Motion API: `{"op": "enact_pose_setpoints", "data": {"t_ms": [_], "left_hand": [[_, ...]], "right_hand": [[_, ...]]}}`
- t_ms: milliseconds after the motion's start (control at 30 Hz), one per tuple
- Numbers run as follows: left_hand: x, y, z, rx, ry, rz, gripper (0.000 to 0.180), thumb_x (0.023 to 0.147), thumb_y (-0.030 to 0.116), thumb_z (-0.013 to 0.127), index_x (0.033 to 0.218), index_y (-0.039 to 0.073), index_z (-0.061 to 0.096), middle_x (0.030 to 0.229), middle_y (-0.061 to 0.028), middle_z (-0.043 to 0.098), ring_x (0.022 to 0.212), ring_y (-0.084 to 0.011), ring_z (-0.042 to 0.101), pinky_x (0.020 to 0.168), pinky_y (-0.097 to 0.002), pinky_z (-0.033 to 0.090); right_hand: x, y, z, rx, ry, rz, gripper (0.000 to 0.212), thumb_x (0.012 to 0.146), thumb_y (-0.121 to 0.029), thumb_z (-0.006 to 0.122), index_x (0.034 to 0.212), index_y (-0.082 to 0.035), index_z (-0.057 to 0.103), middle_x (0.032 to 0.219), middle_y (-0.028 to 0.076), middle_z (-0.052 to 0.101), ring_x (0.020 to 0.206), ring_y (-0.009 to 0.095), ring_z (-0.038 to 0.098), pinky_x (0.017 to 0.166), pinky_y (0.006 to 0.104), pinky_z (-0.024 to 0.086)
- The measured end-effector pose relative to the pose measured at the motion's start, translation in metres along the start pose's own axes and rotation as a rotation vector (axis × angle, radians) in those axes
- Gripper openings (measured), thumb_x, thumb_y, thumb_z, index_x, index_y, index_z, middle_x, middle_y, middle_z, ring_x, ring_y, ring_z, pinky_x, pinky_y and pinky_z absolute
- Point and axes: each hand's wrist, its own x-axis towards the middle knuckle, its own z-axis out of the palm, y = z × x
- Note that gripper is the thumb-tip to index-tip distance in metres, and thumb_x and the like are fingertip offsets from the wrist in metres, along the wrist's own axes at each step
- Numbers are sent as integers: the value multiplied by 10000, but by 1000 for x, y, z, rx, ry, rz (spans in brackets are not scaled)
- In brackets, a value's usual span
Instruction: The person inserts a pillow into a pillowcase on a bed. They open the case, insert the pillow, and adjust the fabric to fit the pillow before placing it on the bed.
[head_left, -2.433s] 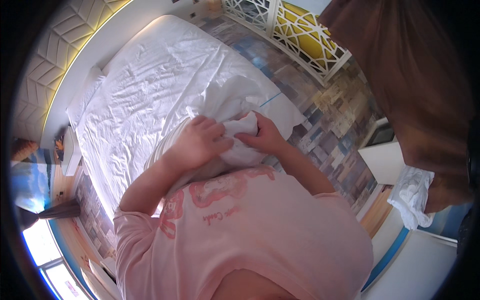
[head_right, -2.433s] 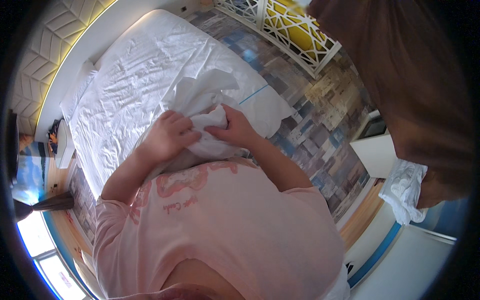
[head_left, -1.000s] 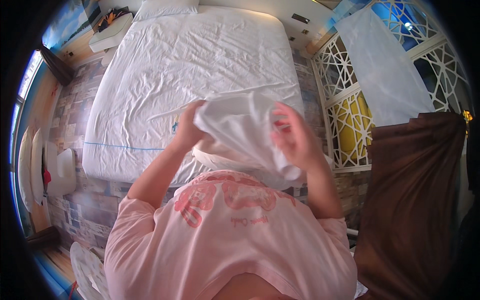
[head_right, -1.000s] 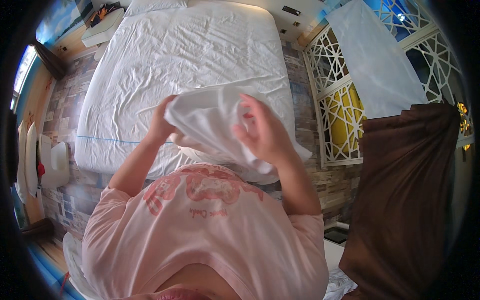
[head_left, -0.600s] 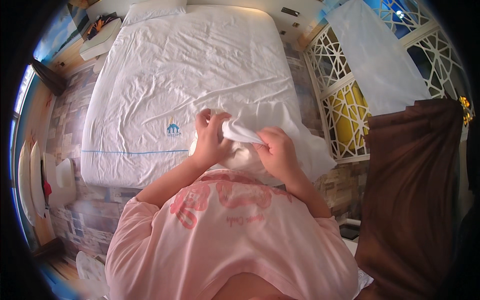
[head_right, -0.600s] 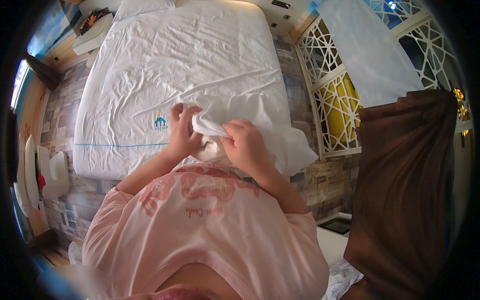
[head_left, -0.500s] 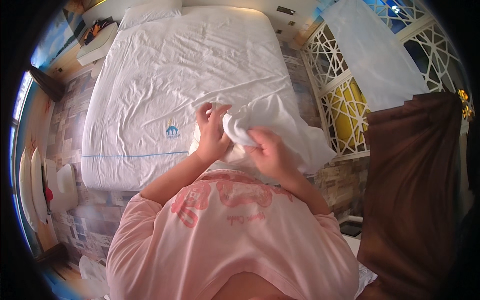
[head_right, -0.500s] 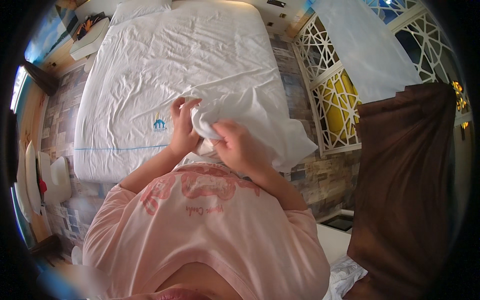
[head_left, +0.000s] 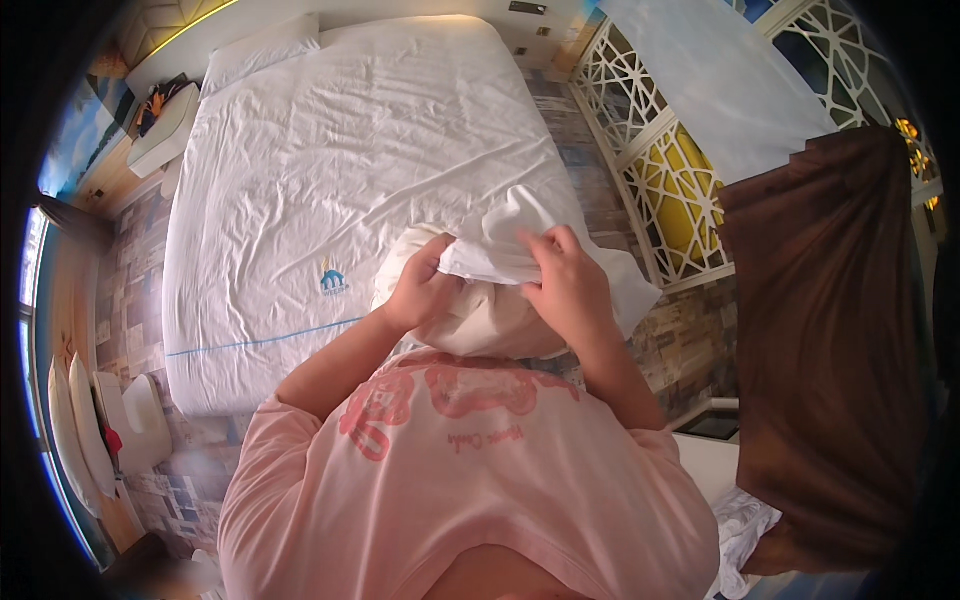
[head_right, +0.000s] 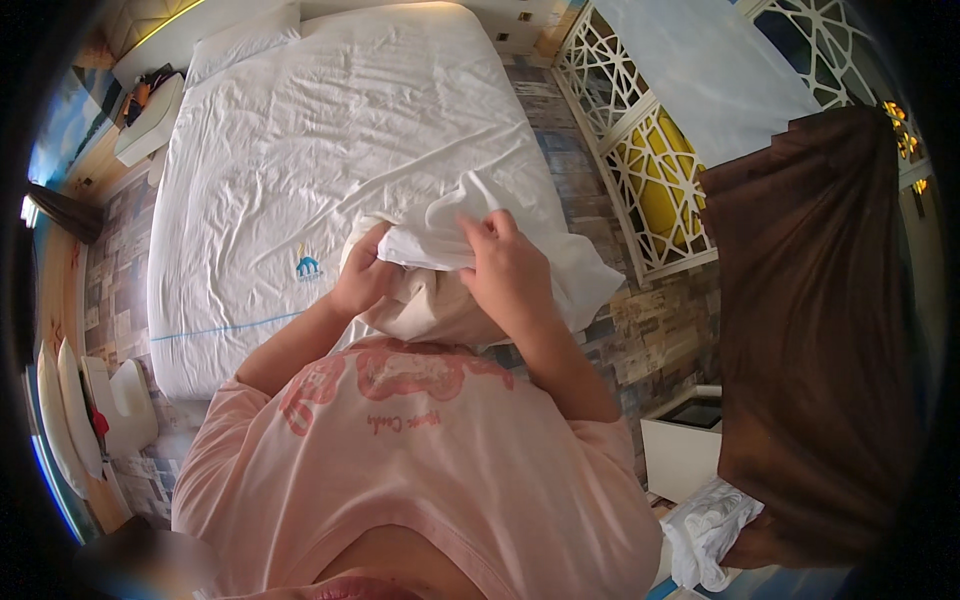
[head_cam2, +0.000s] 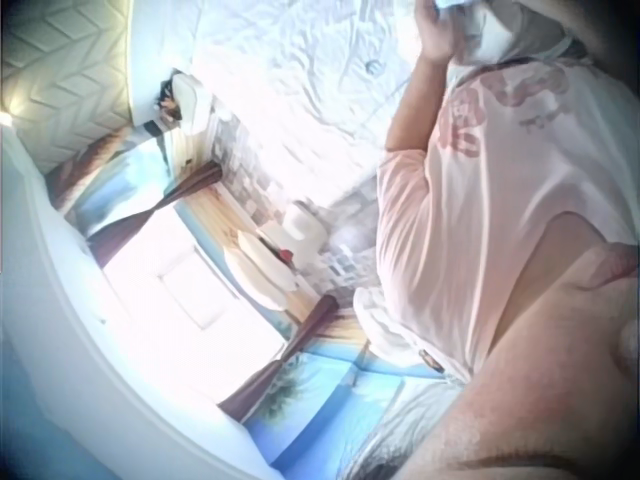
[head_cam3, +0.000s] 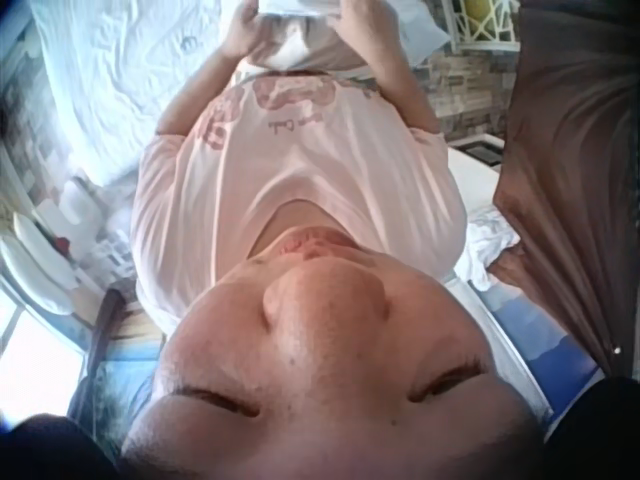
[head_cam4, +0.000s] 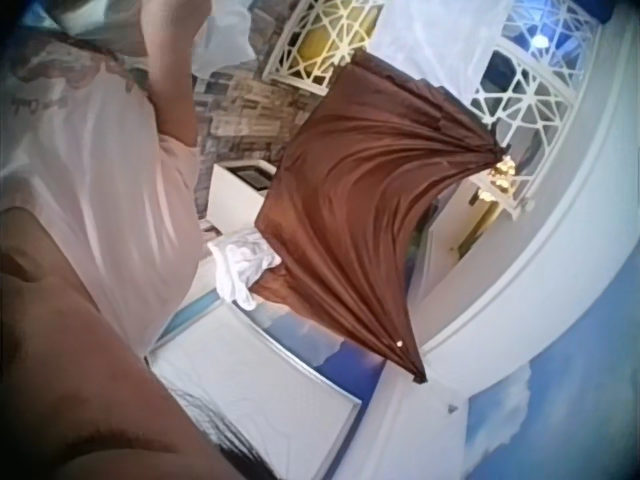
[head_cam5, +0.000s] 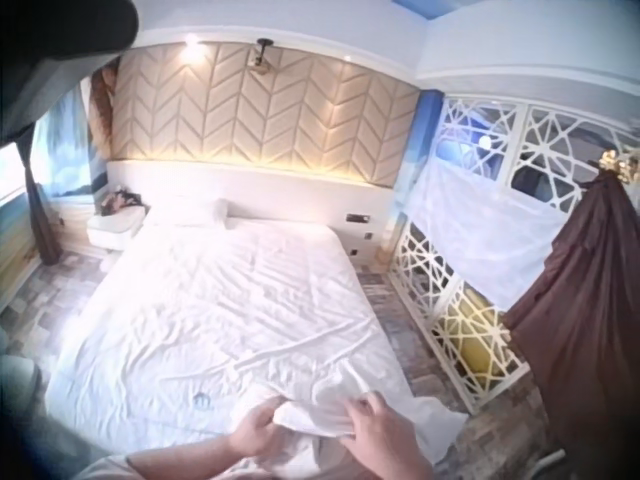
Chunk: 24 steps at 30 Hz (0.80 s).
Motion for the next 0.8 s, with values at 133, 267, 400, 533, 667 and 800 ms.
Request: {"op": "enact_pose_setpoints", "data": {"t_ms": [133,267,400,533,667,800], "left_hand": [[5,26,11,486,-88,181,363,818,62,643,1169,37,555,955,-104,680,927,-271,658,825,-360,492],[18,43,21,742,92,176,477,747,114,730,1183,39,551,944,-181,676,935,-415,638,860,-436,496],[22,18,11,656,230,454,394,741,78,762,1099,0,618,1021,-158,697,942,-323,679,846,-387,519],[11,19,6,344,-15,72,356,783,35,764,1112,-1,632,1022,-77,690,948,-129,638,825,-305,514],[14,20,4,284,-193,10,314,808,45,751,1092,11,620,955,-47,673,913,-107,628,792,-291,511],[12,26,15,684,-6,243,401,714,82,794,1075,34,625,984,-95,669,925,-216,663,806,-351,519]], "right_hand": [[-2,24,18,58,221,-278,397,727,-70,759,1109,-45,654,942,148,658,835,359,658,714,426,536],[-26,-21,10,529,-83,-144,266,762,-120,754,941,-18,584,756,192,630,703,407,641,630,474,500],[-23,-20,19,285,-26,-159,308,753,-150,794,930,-42,566,819,166,653,767,369,654,643,460,520],[-8,-3,24,153,277,-89,383,716,-83,782,1067,-70,631,953,128,683,963,344,651,704,426,554],[-6,34,31,402,187,-51,389,737,14,676,1121,-42,643,976,168,681,926,375,664,752,416,537],[-28,-6,1,555,-171,-132,350,783,-45,679,1127,-29,612,978,192,674,905,388,668,759,409,521]]}}
